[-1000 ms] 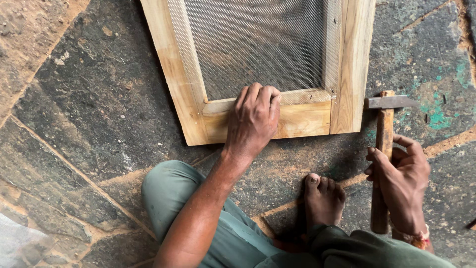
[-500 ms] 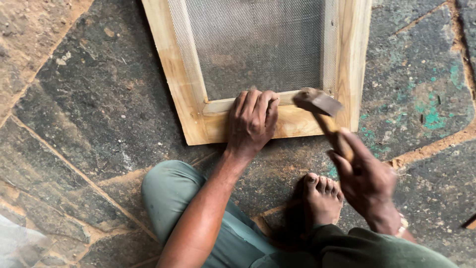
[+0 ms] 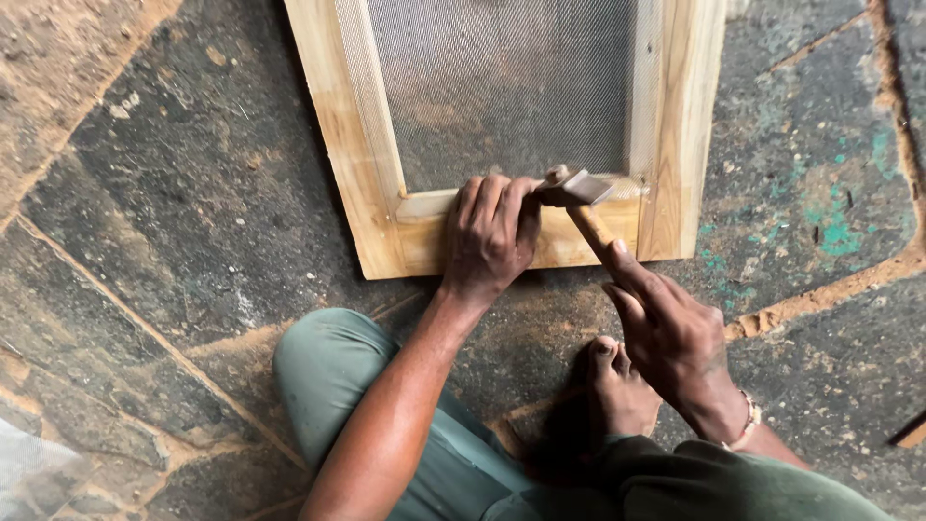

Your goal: The person secures a mesh screen to a wooden frame by hand-hammering nails along the edges. They repeatedly pick up nails, position them against the frame, and strike them with a hammer to fasten the screen in place.

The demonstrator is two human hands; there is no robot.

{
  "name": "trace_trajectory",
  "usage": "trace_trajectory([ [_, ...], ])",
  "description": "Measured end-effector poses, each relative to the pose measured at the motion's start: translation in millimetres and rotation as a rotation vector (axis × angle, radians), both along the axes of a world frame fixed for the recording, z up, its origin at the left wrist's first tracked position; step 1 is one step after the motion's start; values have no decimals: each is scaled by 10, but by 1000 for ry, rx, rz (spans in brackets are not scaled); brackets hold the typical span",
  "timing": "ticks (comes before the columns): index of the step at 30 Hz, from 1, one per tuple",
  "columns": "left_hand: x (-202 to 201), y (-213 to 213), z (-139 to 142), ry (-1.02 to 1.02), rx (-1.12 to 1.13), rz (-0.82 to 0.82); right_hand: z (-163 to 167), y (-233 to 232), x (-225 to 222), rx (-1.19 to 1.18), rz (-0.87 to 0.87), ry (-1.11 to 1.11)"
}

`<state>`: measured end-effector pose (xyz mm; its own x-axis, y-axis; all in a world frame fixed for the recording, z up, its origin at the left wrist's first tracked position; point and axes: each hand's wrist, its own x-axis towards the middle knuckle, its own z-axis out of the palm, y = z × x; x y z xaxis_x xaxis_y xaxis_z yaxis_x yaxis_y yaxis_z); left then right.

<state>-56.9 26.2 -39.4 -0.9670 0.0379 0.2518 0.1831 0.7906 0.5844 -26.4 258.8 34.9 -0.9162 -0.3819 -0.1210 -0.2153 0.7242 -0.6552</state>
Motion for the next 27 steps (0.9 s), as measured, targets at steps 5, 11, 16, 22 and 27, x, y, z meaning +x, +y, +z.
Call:
trace_trajectory([
  [5, 38, -20, 2, -12, -8, 3, -43, 35, 10, -106, -42, 116],
  [11, 55, -97, -24, -61, 144, -37, -86, 86, 4, -64, -116, 34],
  [16, -86, -733, 28, 154, -164, 556, -86, 65, 12, -118, -101, 101],
  [22, -88, -892, 54, -111, 2, 657, -63, 7, 19, -65, -46, -11],
  [27, -81, -855, 88, -63, 26, 623, -86, -16, 58, -135, -187, 275],
])
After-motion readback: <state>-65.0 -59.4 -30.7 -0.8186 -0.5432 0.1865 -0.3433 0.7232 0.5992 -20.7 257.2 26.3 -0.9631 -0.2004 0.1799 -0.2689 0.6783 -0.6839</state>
